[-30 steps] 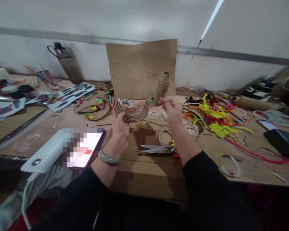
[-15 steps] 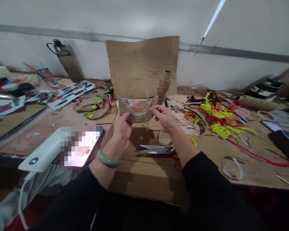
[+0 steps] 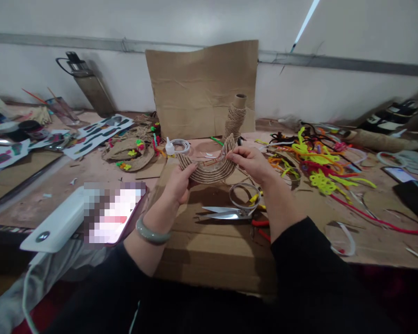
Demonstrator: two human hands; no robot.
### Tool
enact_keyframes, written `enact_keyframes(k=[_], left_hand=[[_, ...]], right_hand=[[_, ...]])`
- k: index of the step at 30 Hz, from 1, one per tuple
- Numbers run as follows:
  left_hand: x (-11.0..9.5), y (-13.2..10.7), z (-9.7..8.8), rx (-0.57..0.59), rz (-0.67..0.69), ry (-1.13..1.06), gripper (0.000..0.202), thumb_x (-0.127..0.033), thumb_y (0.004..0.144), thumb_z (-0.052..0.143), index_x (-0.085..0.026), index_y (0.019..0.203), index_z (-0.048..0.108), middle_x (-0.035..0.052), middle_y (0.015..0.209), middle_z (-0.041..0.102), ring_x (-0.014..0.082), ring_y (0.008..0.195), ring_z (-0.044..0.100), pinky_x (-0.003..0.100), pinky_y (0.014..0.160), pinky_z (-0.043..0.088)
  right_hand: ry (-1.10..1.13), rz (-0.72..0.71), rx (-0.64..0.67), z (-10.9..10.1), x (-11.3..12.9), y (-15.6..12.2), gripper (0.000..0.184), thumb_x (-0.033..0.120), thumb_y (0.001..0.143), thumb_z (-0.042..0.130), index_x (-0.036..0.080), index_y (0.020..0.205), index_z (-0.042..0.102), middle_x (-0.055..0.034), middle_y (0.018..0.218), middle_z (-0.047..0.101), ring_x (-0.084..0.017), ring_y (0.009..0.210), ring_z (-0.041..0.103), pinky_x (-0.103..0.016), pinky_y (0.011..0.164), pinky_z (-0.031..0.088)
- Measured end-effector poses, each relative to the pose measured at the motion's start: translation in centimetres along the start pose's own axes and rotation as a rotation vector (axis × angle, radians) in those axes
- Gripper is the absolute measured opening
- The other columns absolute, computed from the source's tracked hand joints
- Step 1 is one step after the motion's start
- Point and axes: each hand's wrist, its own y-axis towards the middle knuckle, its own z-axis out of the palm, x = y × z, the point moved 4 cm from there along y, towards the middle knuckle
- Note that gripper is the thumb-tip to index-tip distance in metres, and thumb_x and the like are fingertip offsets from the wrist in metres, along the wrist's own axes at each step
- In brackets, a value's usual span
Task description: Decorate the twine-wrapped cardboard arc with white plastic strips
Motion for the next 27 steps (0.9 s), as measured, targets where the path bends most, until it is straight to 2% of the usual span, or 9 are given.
enact_keyframes(k=[2, 5, 7, 8, 11, 14, 16, 24, 27], left_hand=[[0.1, 0.1, 0.0, -0.007, 0.009, 0.003, 0.018, -0.021, 0.069, 0.071, -0.014, 0.086, 0.068, 0.0076, 0.082, 0.072, 0.0171, 0.067, 0.065, 0.028, 0.056, 0.054], [0.2, 0.3, -0.2, -0.006, 0.049, -0.010, 0.019, -0.021, 0.069, 0.072, -0.015, 0.087, 0.068, 0.0071, 0.083, 0.072, 0.0172, 0.069, 0.065, 0.029, 0.058, 0.054], [0.3, 0.4, -0.3, -0.013, 0.070, -0.013, 0.023, -0.023, 0.068, 0.075, -0.016, 0.088, 0.068, 0.0059, 0.083, 0.073, 0.0172, 0.070, 0.066, 0.029, 0.061, 0.054], [0.4, 0.4, -0.3, -0.016, 0.078, -0.015, 0.026, -0.023, 0.066, 0.077, -0.017, 0.089, 0.068, 0.0051, 0.082, 0.073, 0.0173, 0.071, 0.066, 0.029, 0.062, 0.054], [0.5, 0.2, -0.2, -0.012, 0.096, -0.045, 0.030, -0.025, 0.063, 0.080, -0.017, 0.089, 0.068, 0.0041, 0.082, 0.072, 0.0176, 0.073, 0.066, 0.031, 0.068, 0.054], [0.5, -0.2, 0.1, -0.014, 0.115, -0.062, 0.026, -0.025, 0.063, 0.080, -0.016, 0.084, 0.068, 0.0039, 0.080, 0.072, 0.0154, 0.070, 0.066, 0.028, 0.067, 0.054], [0.6, -0.5, 0.4, -0.012, 0.115, -0.057, 0.023, -0.025, 0.065, 0.079, -0.015, 0.082, 0.069, 0.0037, 0.079, 0.072, 0.0140, 0.067, 0.065, 0.026, 0.065, 0.053], [0.6, -0.7, 0.8, 0.011, 0.105, -0.067, 0.021, -0.025, 0.064, 0.078, -0.014, 0.079, 0.068, 0.0025, 0.077, 0.072, 0.0120, 0.065, 0.064, 0.023, 0.064, 0.053], [0.6, -0.7, 0.8, 0.014, 0.126, -0.088, 0.024, -0.023, 0.064, 0.079, -0.015, 0.083, 0.068, 0.0027, 0.080, 0.072, 0.0129, 0.068, 0.065, 0.025, 0.068, 0.053]], right_hand=[[-0.033, -0.032, -0.076, -0.5, -0.4, 0.3, 0.023, 0.039, 0.075, 0.064, 0.017, 0.071, 0.066, 0.0016, 0.064, 0.056, -0.011, 0.062, 0.049, -0.025, 0.059, 0.039], [-0.126, -0.135, -0.330, -1.4, -0.4, 0.5, 0.018, 0.032, 0.077, 0.060, 0.017, 0.074, 0.068, -0.0023, 0.075, 0.064, -0.014, 0.075, 0.057, -0.030, 0.071, 0.045], [-0.198, -0.209, -0.448, -1.1, 0.1, 0.1, 0.017, 0.029, 0.079, 0.058, 0.018, 0.082, 0.070, -0.0034, 0.080, 0.067, -0.016, 0.078, 0.059, -0.033, 0.076, 0.046], [-0.228, -0.239, -0.466, -0.5, 0.5, -0.2, 0.017, 0.027, 0.080, 0.057, 0.018, 0.087, 0.070, -0.0035, 0.082, 0.068, -0.016, 0.079, 0.060, -0.033, 0.077, 0.047], [-0.317, -0.323, -0.384, 2.1, 1.8, -1.3, 0.021, 0.022, 0.081, 0.057, 0.019, 0.099, 0.068, -0.0039, 0.088, 0.071, -0.016, 0.079, 0.062, -0.032, 0.076, 0.048], [-0.416, -0.407, -0.265, 4.8, 2.8, -2.3, 0.016, 0.022, 0.085, 0.054, 0.019, 0.094, 0.068, -0.0049, 0.089, 0.071, -0.017, 0.081, 0.064, -0.031, 0.077, 0.049], [-0.479, -0.426, -0.226, 5.8, 3.2, -2.7, 0.017, 0.023, 0.088, 0.051, 0.020, 0.088, 0.068, -0.0054, 0.088, 0.071, -0.017, 0.083, 0.065, -0.030, 0.077, 0.049], [-0.565, -0.429, -0.160, 6.2, 3.0, -2.9, 0.019, 0.020, 0.090, 0.048, 0.019, 0.089, 0.067, -0.0060, 0.088, 0.071, -0.017, 0.083, 0.065, -0.031, 0.078, 0.049], [-0.613, -0.439, -0.153, 6.3, 3.0, -2.9, 0.019, 0.020, 0.090, 0.048, 0.018, 0.090, 0.067, -0.0070, 0.089, 0.071, -0.018, 0.084, 0.065, -0.031, 0.078, 0.049]])
